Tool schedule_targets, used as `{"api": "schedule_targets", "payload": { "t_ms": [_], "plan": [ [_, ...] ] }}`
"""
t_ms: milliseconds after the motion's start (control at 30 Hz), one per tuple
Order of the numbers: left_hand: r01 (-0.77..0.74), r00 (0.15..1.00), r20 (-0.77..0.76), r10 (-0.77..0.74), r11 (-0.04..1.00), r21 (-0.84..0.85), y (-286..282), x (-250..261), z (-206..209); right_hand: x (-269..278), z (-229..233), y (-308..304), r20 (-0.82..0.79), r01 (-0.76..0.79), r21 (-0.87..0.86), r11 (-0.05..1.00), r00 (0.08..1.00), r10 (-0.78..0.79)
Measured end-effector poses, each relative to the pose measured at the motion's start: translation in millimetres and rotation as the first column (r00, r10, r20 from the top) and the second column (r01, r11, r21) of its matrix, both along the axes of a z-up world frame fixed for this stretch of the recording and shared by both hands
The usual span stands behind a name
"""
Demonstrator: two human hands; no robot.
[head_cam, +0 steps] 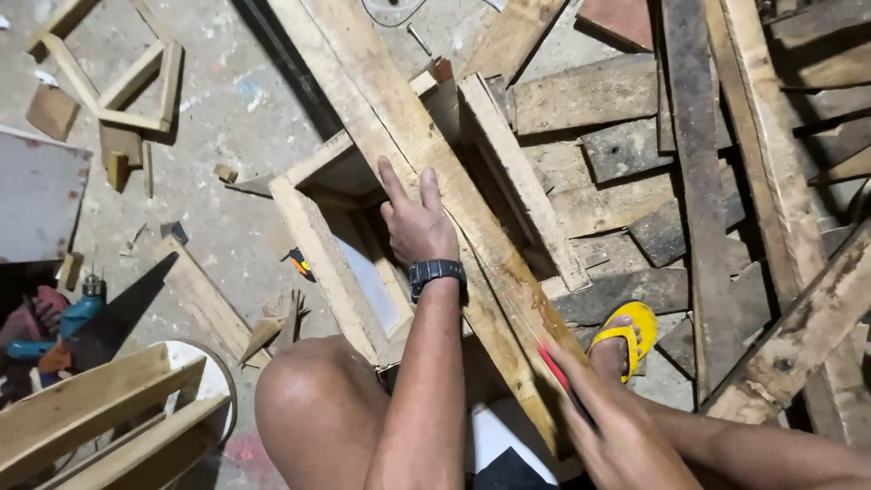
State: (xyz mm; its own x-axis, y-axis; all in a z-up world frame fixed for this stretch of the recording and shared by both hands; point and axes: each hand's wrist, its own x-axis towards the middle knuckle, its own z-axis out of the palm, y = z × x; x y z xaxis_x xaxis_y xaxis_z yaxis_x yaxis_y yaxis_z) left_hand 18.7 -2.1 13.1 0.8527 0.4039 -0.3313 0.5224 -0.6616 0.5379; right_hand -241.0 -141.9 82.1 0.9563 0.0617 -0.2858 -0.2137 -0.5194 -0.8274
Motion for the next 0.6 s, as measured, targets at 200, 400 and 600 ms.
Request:
{"api": "schedule_targets", "payload": {
  "t_ms": [200, 400, 600],
  "plan": [
    [0.006, 1.0, 0.001, -0.006, 1.0, -0.009, 0, 0, -1, 40, -6, 13, -0.263, 0.035, -0.278, 0.96, 0.958, -0.111],
    [0.003, 0.999, 0.039, -0.004, 0.999, 0.05, -1, 2, -9, 164, -6, 44, -0.342, 0.015, -0.073, 0.997, 0.939, -0.039],
    [0.002, 1.0, 0.009, -0.003, 0.999, 0.041, -2, 1, -3, 46, 7, 17, -0.047, 0.034, -0.069, 0.997, 0.998, -0.038]
  ]
}}
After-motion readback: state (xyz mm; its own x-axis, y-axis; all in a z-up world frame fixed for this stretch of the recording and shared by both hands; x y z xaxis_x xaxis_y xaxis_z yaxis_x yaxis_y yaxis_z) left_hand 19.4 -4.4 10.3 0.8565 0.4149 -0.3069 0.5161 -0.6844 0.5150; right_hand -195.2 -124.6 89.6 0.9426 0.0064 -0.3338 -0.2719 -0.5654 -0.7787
